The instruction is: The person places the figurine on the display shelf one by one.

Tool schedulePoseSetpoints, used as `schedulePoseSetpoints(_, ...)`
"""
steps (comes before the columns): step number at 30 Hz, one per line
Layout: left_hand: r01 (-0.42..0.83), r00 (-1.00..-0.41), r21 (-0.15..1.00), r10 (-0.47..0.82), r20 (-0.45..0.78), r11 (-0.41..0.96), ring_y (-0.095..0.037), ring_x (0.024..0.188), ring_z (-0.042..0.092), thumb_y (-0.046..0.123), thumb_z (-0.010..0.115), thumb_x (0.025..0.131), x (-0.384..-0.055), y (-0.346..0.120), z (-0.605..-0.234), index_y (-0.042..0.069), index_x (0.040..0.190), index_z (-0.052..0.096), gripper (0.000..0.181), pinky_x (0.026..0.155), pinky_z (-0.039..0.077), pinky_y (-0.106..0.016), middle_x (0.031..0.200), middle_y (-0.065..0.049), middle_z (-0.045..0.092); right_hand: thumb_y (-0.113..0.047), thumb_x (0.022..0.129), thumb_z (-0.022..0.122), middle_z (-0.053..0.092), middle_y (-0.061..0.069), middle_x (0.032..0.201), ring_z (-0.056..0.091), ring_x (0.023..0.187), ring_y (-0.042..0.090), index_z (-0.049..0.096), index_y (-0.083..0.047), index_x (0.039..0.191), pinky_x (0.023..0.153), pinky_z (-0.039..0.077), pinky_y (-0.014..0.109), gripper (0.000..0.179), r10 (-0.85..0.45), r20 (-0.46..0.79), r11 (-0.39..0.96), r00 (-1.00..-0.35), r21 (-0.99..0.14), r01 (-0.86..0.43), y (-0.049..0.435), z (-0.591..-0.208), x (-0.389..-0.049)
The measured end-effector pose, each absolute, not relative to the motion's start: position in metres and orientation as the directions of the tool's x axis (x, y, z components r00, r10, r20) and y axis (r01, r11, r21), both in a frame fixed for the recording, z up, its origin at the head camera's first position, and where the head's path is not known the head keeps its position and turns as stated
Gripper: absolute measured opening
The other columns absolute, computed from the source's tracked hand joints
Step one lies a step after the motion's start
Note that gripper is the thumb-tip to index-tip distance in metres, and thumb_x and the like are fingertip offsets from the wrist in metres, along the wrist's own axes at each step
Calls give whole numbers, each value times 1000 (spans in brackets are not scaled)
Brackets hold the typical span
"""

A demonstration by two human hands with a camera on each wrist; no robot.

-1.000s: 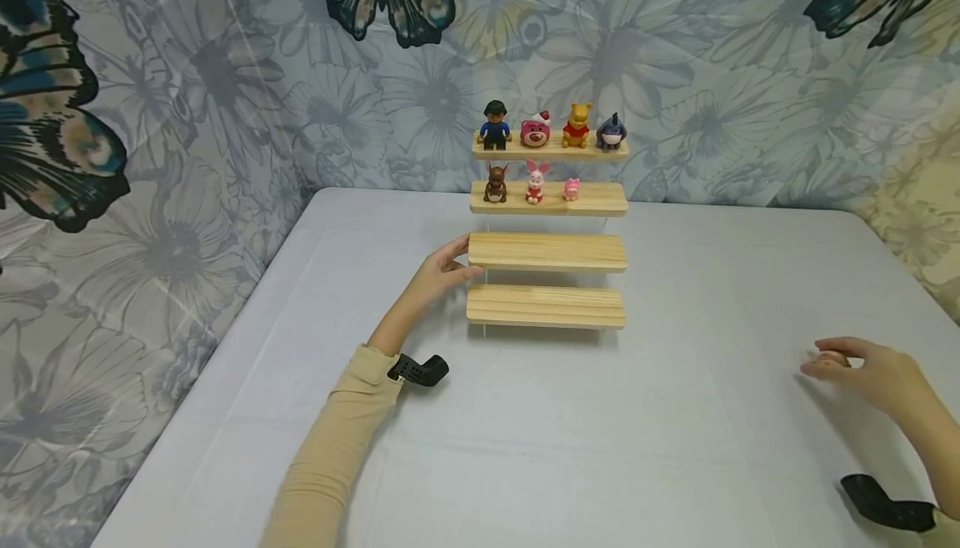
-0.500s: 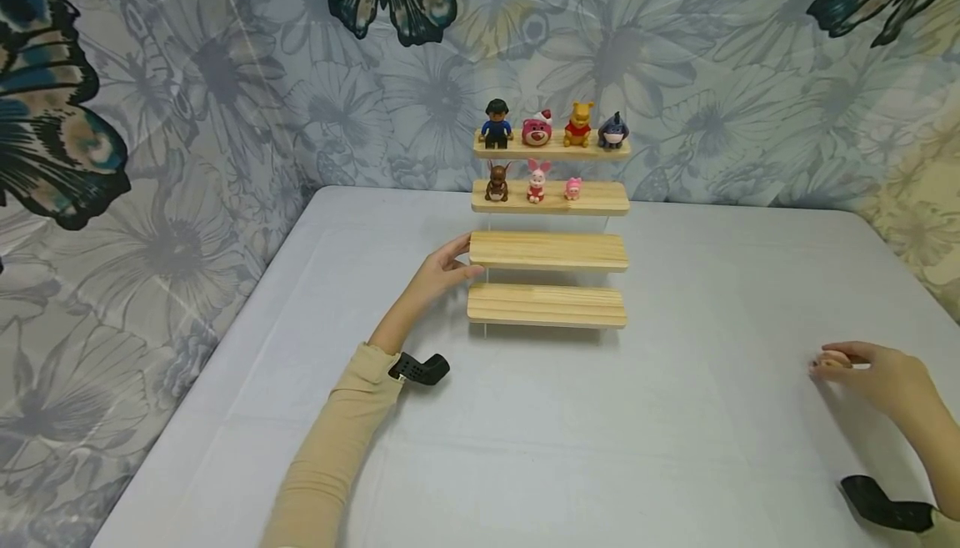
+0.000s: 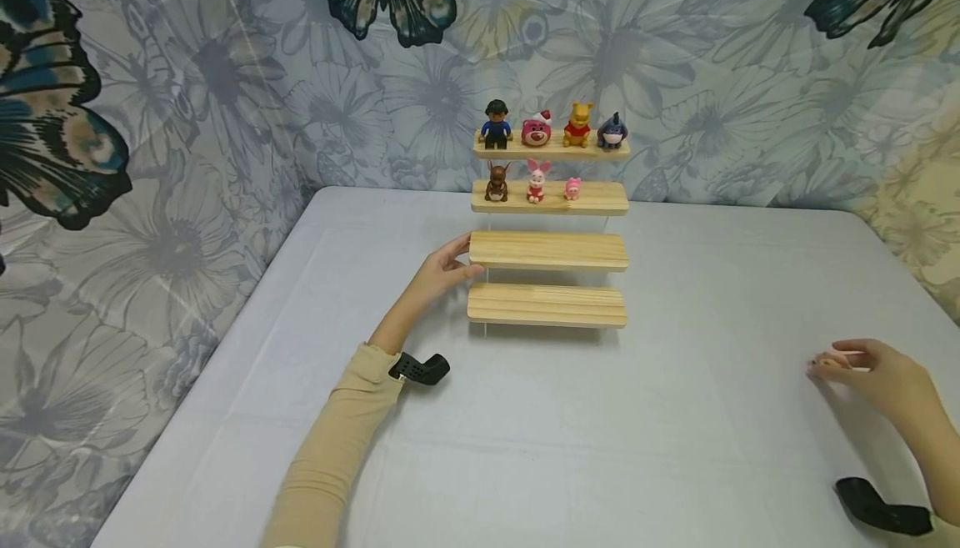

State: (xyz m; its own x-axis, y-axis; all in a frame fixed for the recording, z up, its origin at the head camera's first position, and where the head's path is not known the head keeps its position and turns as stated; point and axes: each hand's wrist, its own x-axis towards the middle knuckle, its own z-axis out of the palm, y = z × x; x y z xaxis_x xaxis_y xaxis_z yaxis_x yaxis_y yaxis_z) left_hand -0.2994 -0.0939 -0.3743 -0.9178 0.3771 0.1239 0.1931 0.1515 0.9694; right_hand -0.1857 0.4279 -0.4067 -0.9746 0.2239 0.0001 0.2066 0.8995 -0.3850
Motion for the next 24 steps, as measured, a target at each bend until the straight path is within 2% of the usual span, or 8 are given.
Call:
schedulePoseSetpoints(7, 196, -920, 968, 370, 128, 154, -21, 84, 45, 15, 55, 75, -298, -94, -373, 7, 125, 23, 60, 72, 35, -33, 118, -7, 34, -47, 65, 55, 47, 25, 80, 39, 72, 35, 43, 9, 91, 52, 29, 42, 63, 244, 15, 889, -970, -404, 218, 448, -426, -195)
schedulePoseSetpoints(18, 179, -921, 963, 379, 92, 203, -23, 90, 42, 18, 54, 75, -297, -95, -371, 10, 126, 21, 61, 73, 34, -33, 122, -7, 28, -49, 67, 51, 47, 24, 87, 38, 77, 35, 49, 5, 94, 52, 30, 42, 60, 273, 96, 880, -957, -428, 208, 457, -439, -203)
schedulePoseSetpoints(21, 184, -921, 961, 377, 95, 208, -22, 90, 42, 19, 54, 75, -297, -96, -372, 10, 126, 21, 61, 72, 35, -31, 122, -6, 28, -47, 66, 54, 50, 20, 86, 41, 74, 23, 52, 0, 92, 52, 30, 36, 54, 264, 163, 888, -951, -426, 174, 456, -438, -205)
schedulePoseSetpoints(24, 185, -920, 964, 378, 102, 189, -22, 90, 42, 19, 55, 75, -299, -96, -375, 10, 126, 22, 62, 73, 34, -35, 122, -6, 29, -43, 66, 57, 54, 4, 78, 39, 67, 2, 55, -4, 90, 52, 28, 27, 46, 241, 240, 896, -940, -427, 121, 457, -436, -208)
